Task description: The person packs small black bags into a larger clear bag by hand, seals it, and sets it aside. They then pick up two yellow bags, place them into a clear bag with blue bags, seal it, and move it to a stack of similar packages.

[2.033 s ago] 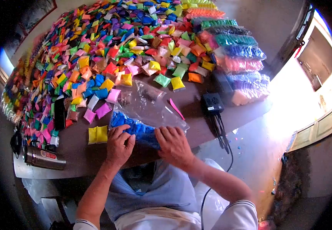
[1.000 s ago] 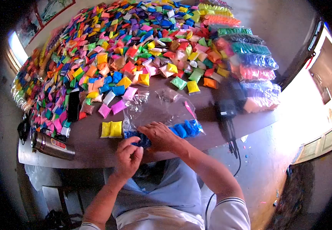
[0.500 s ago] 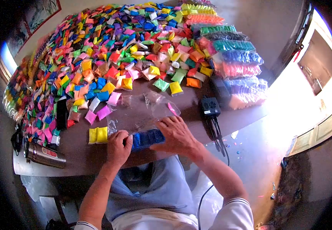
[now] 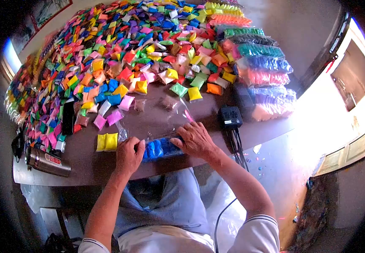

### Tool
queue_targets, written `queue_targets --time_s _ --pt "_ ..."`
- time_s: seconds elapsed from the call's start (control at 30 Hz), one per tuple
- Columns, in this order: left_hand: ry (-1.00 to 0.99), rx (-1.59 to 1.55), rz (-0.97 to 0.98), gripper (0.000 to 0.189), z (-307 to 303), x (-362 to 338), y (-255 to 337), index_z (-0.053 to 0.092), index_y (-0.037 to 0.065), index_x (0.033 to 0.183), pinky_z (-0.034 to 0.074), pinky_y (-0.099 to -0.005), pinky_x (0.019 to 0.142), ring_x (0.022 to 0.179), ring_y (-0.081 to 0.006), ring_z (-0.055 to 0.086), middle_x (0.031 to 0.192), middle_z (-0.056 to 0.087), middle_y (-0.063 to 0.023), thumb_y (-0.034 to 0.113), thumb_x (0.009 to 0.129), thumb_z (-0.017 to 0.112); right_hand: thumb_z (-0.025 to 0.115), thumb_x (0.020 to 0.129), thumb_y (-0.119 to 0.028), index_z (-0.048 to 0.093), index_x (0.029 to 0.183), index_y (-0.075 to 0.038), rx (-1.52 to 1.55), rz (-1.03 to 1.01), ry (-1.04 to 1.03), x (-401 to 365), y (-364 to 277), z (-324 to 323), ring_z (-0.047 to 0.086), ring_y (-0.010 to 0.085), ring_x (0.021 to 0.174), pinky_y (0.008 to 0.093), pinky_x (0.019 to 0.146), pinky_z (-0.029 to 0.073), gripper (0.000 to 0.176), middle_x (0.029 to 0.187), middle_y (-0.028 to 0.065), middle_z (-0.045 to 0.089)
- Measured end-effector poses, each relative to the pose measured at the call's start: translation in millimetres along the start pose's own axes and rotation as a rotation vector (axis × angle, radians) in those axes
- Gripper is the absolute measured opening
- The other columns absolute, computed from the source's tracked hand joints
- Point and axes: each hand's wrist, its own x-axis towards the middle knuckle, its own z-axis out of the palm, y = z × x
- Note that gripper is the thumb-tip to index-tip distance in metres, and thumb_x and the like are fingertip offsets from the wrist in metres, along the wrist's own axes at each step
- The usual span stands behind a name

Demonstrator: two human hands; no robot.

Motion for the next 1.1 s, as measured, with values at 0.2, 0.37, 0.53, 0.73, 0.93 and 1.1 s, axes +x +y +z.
queue_targets --time_s 0.2,0.37,0.53,0.73,0.93,1.1 --pt "0.000 -0.031 -0.045 0.028 4 4 -5 0.057 0.001 0.075 0.046 -0.0471 0.059 0.065 -0.0396 0.062 0.066 0.060 -0.0199 0.023 0.091 0.059 0.054 0.094 -0.041 0.058 0.089 -0.009 -0.030 0.108 -0.115 4 -5 1 0.053 0.0288 0.087 0.0416 0.080 0.038 0.032 0.089 0.0092 0.057" --pt "0.042 0.048 -0.006 0.031 8 -2 -5 0.057 0.002 0.073 0.046 -0.0469 0.056 0.063 -0.0386 0.062 0.066 0.060 -0.0199 0.026 0.092 0.058 0.056 0.092 -0.039 0.058 0.094 -0.008 -0.050 -0.054 0.199 12 -33 6 0.052 0.0301 0.088 0.0423 0.084 0.038 0.032 0.090 0.0112 0.057" --pt "-0.015 -0.021 -0.032 0.034 1 -1 3 0.057 0.002 0.072 0.048 -0.0463 0.059 0.062 -0.0365 0.063 0.066 0.061 -0.0190 0.030 0.091 0.059 0.058 0.090 -0.043 0.059 0.092 -0.006 -0.135 0.091 -0.005 11 -36 23 0.055 0.0318 0.091 0.0430 0.081 0.040 0.036 0.089 0.0137 0.058" --pt "0.075 0.018 0.076 0.037 5 -5 6 0.056 0.004 0.070 0.048 -0.0467 0.062 0.064 -0.0378 0.062 0.066 0.061 -0.0183 0.036 0.087 0.062 0.060 0.084 -0.028 0.058 0.096 -0.003 -0.052 0.068 0.114 46 -36 5 0.056 0.0335 0.098 0.0450 0.091 0.040 0.028 0.093 0.0149 0.059" --pt "0.086 0.032 0.115 0.040 10 -10 -2 0.055 0.003 0.073 0.047 -0.0486 0.068 0.068 -0.0401 0.060 0.068 0.059 -0.0190 0.040 0.090 0.055 0.066 0.074 -0.021 0.056 0.107 -0.001 -0.132 -0.146 0.327 126 -13 39 0.056 0.0308 0.105 0.0439 0.094 0.039 0.040 0.108 0.0162 0.061" --pt "0.036 0.047 0.076 0.036 7 -9 2 0.055 0.004 0.076 0.046 -0.0491 0.071 0.070 -0.0391 0.060 0.072 0.060 -0.0203 0.036 0.091 0.053 0.069 0.067 -0.023 0.058 0.107 -0.004 -0.186 0.146 -0.312 152 1 32 0.053 0.0293 0.109 0.0413 0.093 0.039 0.045 0.107 0.0178 0.061"
